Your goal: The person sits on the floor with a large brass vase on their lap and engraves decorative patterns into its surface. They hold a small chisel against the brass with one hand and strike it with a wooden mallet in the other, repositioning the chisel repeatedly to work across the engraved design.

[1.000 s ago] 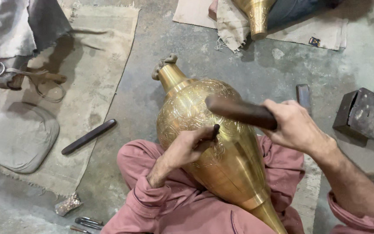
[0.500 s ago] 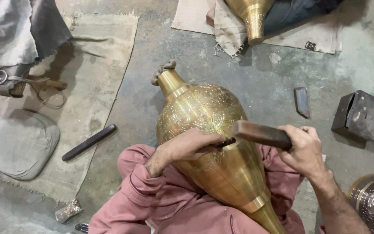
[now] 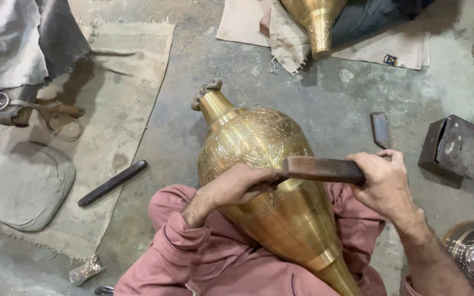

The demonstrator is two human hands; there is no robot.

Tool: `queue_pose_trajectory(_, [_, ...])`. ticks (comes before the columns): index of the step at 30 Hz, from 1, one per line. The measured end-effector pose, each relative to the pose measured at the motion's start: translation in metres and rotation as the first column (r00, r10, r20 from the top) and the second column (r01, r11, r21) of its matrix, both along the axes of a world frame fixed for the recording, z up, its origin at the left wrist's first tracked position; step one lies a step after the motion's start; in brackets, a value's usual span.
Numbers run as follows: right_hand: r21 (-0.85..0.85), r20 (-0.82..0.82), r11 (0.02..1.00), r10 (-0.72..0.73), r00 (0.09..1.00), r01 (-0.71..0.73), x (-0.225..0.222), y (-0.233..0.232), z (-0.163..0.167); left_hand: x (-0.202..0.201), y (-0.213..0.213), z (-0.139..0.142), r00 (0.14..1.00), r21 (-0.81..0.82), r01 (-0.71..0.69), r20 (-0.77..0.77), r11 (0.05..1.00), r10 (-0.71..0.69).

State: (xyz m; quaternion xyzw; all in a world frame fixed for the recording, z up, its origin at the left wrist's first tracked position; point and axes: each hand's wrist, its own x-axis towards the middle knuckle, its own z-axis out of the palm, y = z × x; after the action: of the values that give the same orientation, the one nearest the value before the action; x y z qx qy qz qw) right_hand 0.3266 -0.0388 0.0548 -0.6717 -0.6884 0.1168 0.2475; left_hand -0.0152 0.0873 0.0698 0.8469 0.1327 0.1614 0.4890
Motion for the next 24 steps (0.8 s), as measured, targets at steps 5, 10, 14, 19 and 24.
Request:
queue_pose_trajectory(5, [-0.247, -0.059, 0.966, -0.096, 0.994, 0.078, -0.003, 0.013, 0.022, -0.009, -0.015, -0.012, 0.982, -0.054, -0.142, 0.119, 0.988, 0.148])
queue_pose_trajectory(10, [-0.331, 0.437, 0.944, 0.160, 0.885, -0.008, -0.014, 0.040, 0.043, -0.011, -0.033, -0.028, 0.888, -0.145, -0.449, 0.037, 0.882, 0.458])
queue_pose_trajectory(14, [-0.236, 0.318, 0.968, 0.161, 0.934, -0.087, -0.026, 0.060, 0.056, -0.012, -0.045, -0.034, 0.818, -0.152, -0.538, 0.145, 0.829, 0.557])
queue_pose_trajectory(19, [-0.119, -0.317, 0.969, 0.169, 0.933, -0.216, -0.043, 0.078, 0.070, -0.012, -0.047, -0.035, 0.817, -0.154, -0.549, 0.107, 0.821, 0.567])
queue_pose_trajectory(24, [-0.086, 0.116, 0.945, 0.323, 0.939, -0.315, -0.042, 0.087, 0.083, -0.013, -0.046, -0.034, 0.830, -0.141, -0.530, 0.116, 0.837, 0.545])
